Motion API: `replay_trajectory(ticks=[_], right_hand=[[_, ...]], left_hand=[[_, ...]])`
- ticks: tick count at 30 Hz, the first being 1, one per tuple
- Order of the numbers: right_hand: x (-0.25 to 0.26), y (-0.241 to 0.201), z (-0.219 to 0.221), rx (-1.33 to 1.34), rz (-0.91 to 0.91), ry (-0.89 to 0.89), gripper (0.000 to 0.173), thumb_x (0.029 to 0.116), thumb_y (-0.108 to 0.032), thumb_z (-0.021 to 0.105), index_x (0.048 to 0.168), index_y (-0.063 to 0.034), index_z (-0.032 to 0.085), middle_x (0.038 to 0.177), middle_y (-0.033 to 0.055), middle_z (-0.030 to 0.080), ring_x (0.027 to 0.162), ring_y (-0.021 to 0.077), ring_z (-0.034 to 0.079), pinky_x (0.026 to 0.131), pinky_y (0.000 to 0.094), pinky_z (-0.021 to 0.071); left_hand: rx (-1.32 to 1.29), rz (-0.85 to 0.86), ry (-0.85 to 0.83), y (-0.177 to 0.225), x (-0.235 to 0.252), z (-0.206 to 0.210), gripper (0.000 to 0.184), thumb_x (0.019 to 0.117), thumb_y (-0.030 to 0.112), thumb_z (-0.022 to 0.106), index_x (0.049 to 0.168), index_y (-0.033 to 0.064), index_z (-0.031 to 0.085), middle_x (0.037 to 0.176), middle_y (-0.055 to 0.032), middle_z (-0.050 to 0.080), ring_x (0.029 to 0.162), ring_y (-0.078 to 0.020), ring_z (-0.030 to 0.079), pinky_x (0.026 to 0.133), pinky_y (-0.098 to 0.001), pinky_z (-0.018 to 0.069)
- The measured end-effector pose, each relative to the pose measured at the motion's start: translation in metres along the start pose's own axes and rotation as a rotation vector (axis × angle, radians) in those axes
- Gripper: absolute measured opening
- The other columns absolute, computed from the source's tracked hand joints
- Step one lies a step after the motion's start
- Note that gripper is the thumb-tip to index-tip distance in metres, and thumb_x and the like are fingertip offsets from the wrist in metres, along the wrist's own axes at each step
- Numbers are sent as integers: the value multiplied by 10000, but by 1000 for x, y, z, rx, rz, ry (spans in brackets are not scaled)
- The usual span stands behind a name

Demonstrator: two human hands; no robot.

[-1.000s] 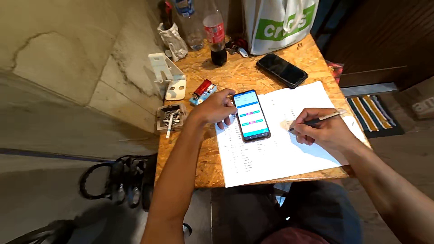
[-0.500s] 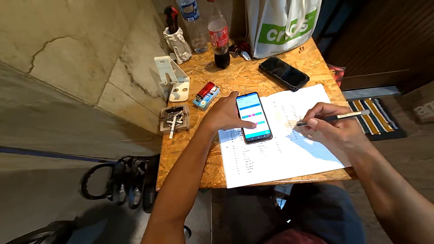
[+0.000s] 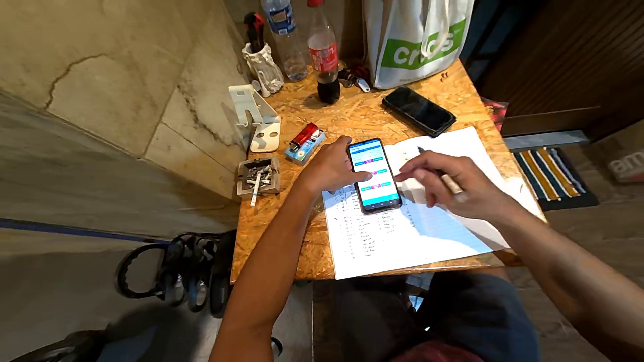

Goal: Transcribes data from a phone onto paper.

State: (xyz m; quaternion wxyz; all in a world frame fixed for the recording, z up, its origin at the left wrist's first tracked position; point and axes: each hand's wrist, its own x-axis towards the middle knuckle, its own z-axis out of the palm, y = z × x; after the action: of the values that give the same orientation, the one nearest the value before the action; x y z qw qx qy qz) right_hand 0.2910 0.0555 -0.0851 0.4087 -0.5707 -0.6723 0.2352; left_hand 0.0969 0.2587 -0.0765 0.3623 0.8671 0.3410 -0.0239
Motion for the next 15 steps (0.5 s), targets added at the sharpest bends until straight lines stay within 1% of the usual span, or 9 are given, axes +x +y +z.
replay_trajectory(ticks=[2, 3, 5, 8, 10, 11, 13, 15], right_hand=[[12, 0, 9, -124, -58, -36, 230, 1003, -159, 508, 1156, -116, 675, 835, -37, 686, 555, 41, 584, 477, 252, 532], [16, 1, 13, -181, -80, -55, 242, 983, -157, 516, 1161, -129, 678, 796, -50, 664, 559, 41, 562, 489, 265, 513], [20, 2, 19, -255, -95, -83, 252, 979, -177, 520, 1171, -152, 681, 741, -65, 616, 545, 40, 522, 486, 277, 481], [23, 4, 25, -300, -95, -112, 252, 980, -196, 511, 1163, -173, 682, 747, -69, 620, 549, 43, 522, 490, 285, 473], [23, 5, 26, -310, -91, -106, 254, 973, -195, 510, 1161, -173, 681, 750, -70, 622, 551, 47, 526, 493, 290, 473], [23, 6, 26, -302, -101, -87, 256, 967, -186, 511, 1157, -164, 681, 759, -68, 629, 552, 45, 525, 493, 287, 473], [22, 6, 22, -268, -121, -46, 268, 964, -155, 503, 1165, -139, 679, 839, -61, 675, 591, 36, 558, 520, 273, 506], [22, 6, 18, -246, -112, -2, 268, 959, -138, 501, 1161, -129, 678, 843, -62, 677, 601, 32, 559, 526, 261, 507]], left_hand=[[-27, -6, -9, 0, -1, -2, 932, 853, 393, 843, 1570, 91, 330, 965, -116, 657, 614, -195, 653, 502, -370, 578], [-41, -9, -13, 0, 0, -2, 907, 870, 379, 829, 1570, 93, 328, 975, -120, 660, 599, -193, 649, 498, -368, 577], [-73, -6, -20, -2, 1, -3, 864, 902, 357, 799, 1570, 85, 324, 967, -124, 674, 569, -183, 645, 490, -358, 577], [-109, 14, -23, -6, 1, -3, 813, 936, 346, 762, 1560, 61, 326, 935, -119, 682, 545, -172, 643, 473, -345, 573], [-119, 9, -29, -5, 0, -4, 795, 944, 331, 754, 1560, 66, 326, 936, -113, 676, 537, -172, 641, 460, -340, 570], [-125, 4, -34, -5, 0, -4, 792, 947, 325, 752, 1561, 70, 322, 940, -112, 675, 536, -171, 642, 458, -338, 571], [-136, -3, -40, -5, 0, -5, 789, 952, 325, 746, 1565, 74, 316, 948, -116, 673, 531, -168, 641, 458, -331, 571], [-151, -1, -43, -5, 0, -5, 771, 964, 315, 732, 1566, 68, 318, 958, -126, 668, 531, -169, 640, 458, -331, 570]])
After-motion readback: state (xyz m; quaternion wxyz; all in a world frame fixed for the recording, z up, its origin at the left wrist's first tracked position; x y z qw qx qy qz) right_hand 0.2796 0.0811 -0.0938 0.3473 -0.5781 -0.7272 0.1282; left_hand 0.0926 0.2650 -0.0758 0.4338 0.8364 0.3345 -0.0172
